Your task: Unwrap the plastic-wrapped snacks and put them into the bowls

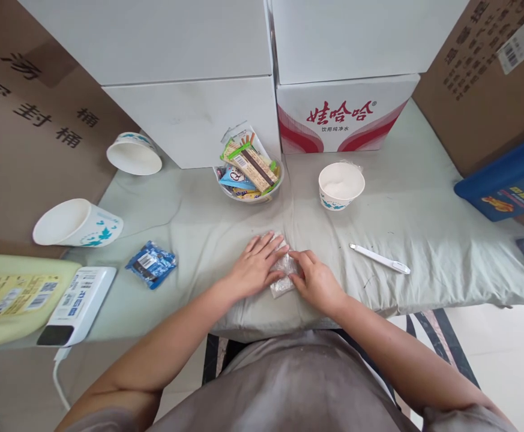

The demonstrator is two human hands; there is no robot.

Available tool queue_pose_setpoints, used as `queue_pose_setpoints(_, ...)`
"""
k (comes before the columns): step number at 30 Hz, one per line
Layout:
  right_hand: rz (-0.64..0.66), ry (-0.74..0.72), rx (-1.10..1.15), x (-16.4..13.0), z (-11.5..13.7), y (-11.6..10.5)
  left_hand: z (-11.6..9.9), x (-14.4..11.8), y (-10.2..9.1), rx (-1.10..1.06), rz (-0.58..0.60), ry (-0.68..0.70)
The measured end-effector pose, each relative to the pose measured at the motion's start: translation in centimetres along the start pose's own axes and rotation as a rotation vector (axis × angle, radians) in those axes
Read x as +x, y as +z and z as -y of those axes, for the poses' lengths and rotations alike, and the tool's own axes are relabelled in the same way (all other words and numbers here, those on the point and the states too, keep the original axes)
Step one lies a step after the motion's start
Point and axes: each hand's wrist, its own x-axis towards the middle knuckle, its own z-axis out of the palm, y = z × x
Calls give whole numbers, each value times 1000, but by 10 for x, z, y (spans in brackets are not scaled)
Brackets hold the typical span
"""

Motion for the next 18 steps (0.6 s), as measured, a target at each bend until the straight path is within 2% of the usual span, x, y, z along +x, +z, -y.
queue_pose_setpoints(3,-74,-183,-141,-4,2,-9,7,-1,10,9,78,-44)
queue_pose_setpoints(7,80,-491,-254,-7,1,-15,9,-2,12,-9,81,-44)
queue_pose_setpoints(10,110,-536,-291,-7,-3,-8,7,-2,7,-10,30,-25)
queue_pose_setpoints(14,91,-578,-319,-9,-3,-2,6,-2,2,-5,-99,-87)
queue_pose_setpoints(18,133,-629,-248,-15,2,-3,6,-1,4,-42,-135,-84)
